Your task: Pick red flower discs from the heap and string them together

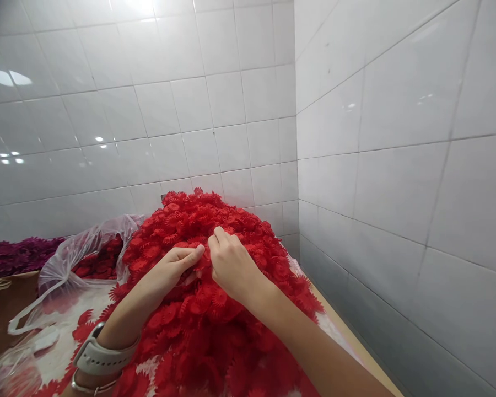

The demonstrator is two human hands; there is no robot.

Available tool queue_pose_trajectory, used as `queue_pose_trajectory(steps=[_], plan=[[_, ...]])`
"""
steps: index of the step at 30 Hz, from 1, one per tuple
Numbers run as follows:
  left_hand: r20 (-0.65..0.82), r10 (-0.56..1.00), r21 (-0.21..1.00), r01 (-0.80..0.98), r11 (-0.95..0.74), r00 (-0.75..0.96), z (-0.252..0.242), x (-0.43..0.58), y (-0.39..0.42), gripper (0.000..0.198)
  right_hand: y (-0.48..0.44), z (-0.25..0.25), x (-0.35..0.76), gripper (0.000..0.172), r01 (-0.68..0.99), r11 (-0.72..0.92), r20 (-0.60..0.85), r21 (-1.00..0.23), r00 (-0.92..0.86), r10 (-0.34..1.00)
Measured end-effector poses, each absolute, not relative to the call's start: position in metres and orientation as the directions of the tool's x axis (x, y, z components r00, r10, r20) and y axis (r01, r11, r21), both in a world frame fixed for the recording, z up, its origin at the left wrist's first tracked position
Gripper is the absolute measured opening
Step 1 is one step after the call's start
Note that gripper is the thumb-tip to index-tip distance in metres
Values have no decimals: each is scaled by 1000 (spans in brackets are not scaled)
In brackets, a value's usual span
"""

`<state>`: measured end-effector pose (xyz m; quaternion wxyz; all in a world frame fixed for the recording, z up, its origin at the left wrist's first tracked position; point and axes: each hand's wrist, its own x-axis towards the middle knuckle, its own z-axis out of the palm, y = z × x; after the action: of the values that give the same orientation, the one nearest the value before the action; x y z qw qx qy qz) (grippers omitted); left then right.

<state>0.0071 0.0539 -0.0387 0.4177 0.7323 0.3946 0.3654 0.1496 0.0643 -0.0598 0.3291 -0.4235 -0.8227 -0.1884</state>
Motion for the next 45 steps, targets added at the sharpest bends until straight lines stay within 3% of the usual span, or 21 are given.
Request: queue_pose_trajectory(steps=[5,17,23,25,29,33,35,37,40,42,45], plan=[[221,895,883,310,-353,387,-39,9,53,53,67,-64,148,26,829,552,716,84,-435,545],[259,885,722,531,-444,388,-33,14,33,48,70,-62,153,26,888,451,661,90,-392,640],[380,908,435,832,-345,178,-37,11,46,46,81,-60,164,25,940,340,647,25,-274,711],[382,913,400,865,-302,142,-43,8,56,44,82,-57,168,26,941,337,632,21,-274,725],[381,919,381,889,-255,100,-49,5,65,31,77,-52,172,42,937,346,620,51,-301,725],[422,904,385,890,-243,64,-44,8,61,32,75,-53,169,64,939,330,632,98,-315,708],[428,896,428,848,-312,113,-42,11,58,31,74,-52,168,64,913,409,664,2,-307,682],[429,888,551,730,-404,168,-40,13,54,29,71,-50,169,57,774,578,690,-257,-272,671],[434,885,744,486,-458,169,-38,12,51,27,62,-43,172,42,262,694,638,-670,-275,720],[411,891,805,381,-454,193,-35,11,48,28,56,-39,174,34,-68,607,592,-792,-332,735],[371,877,862,237,-447,304,-31,9,45,27,50,-36,173,29,-324,478,574,-817,-375,728]])
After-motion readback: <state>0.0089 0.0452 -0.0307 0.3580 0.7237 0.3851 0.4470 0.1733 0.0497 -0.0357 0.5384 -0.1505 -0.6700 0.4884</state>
